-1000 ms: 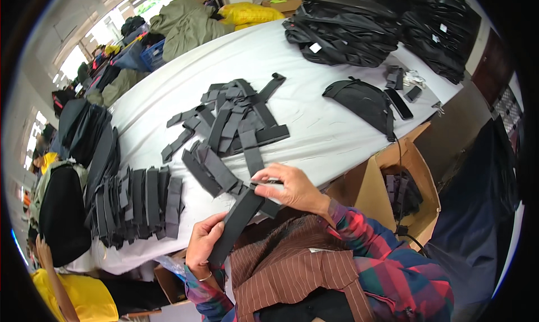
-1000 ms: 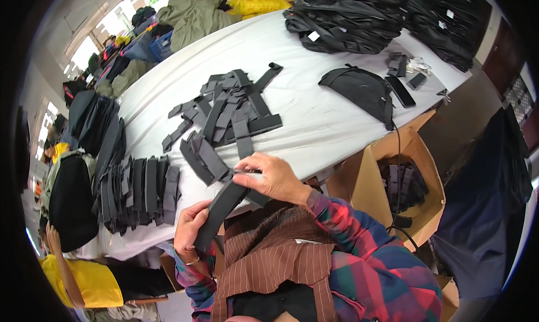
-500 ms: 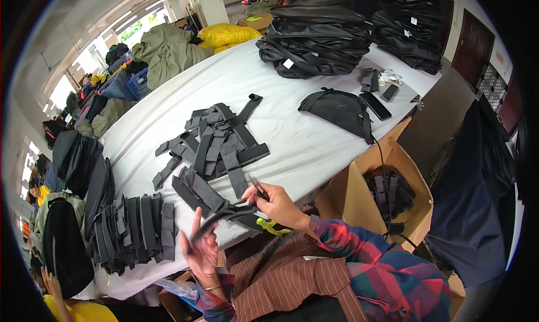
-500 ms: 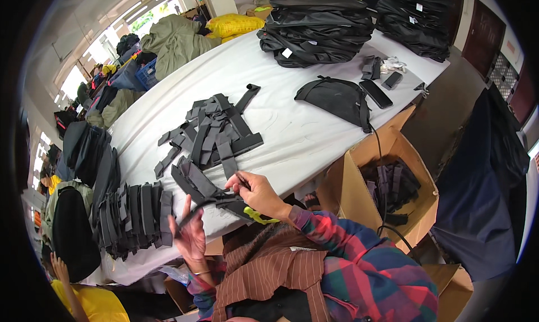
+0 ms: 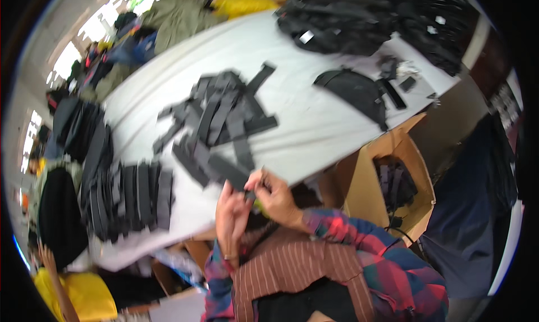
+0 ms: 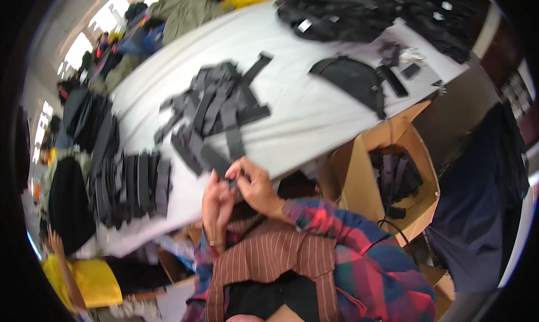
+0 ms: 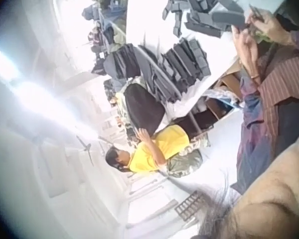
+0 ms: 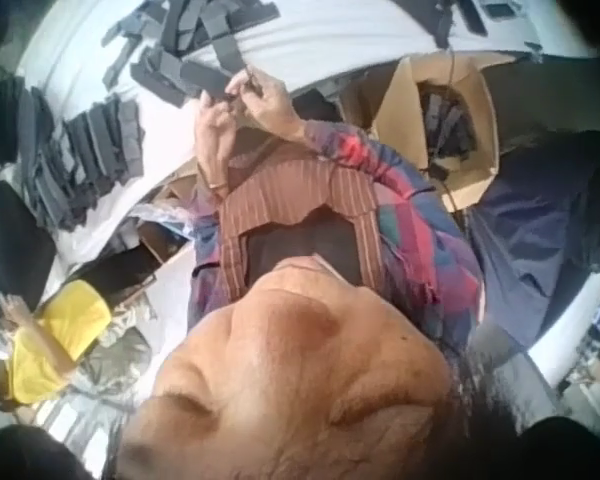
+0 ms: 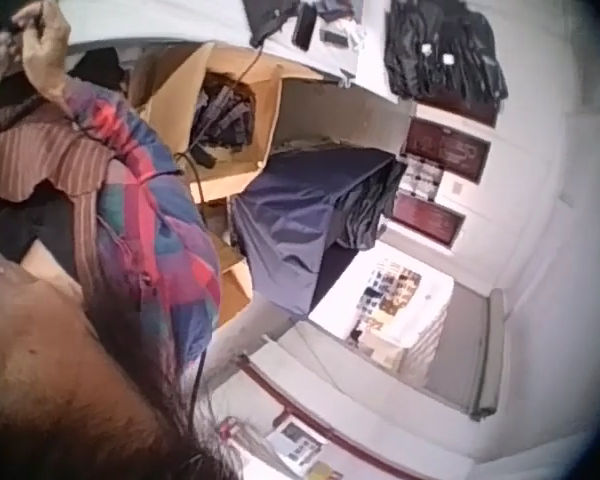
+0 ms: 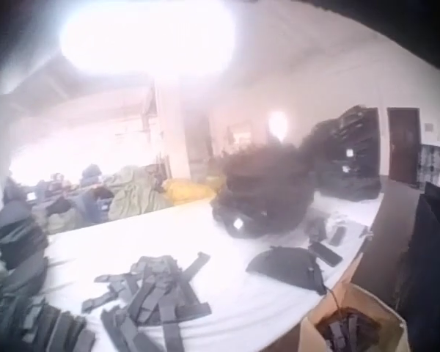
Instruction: Trimming loose threads from fabric straps using snips and sorting them into a pile.
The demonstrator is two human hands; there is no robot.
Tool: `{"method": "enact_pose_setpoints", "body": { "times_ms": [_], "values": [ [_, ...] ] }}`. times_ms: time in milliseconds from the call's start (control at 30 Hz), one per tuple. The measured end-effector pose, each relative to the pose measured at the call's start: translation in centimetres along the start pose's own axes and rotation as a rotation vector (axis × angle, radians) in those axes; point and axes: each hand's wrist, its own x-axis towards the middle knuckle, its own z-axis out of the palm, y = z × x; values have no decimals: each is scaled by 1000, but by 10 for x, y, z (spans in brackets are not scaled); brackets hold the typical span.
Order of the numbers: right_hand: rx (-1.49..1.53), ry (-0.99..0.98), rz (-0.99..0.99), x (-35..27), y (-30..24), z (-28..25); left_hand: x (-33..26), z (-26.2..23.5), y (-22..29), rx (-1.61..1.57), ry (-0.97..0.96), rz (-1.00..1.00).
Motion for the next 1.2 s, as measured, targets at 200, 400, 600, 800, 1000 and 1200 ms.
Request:
{"method": "enact_pose_setpoints", "body": {
  "times_ms": [200,400,600,800,1000,1200],
  "values": [
    [45,-138,-6,-7,1,-10,12,17,-9,65,42,230],
    [59,-384,194,-10,-10,-22,7,10,-6,60,186,215],
    [-502,-305,-99,24,-32,-25,-5,5,10,45,124,207],
    [-795,-355,-318,37,-21,-11,-13,0,13,32,60,181],
    [-722,-284,-283,40,-11,-5,-17,-7,17,65,86,114],
    [-571,-256,-161,35,-18,3,-21,-9,17,140,111,131]
  ]
}}
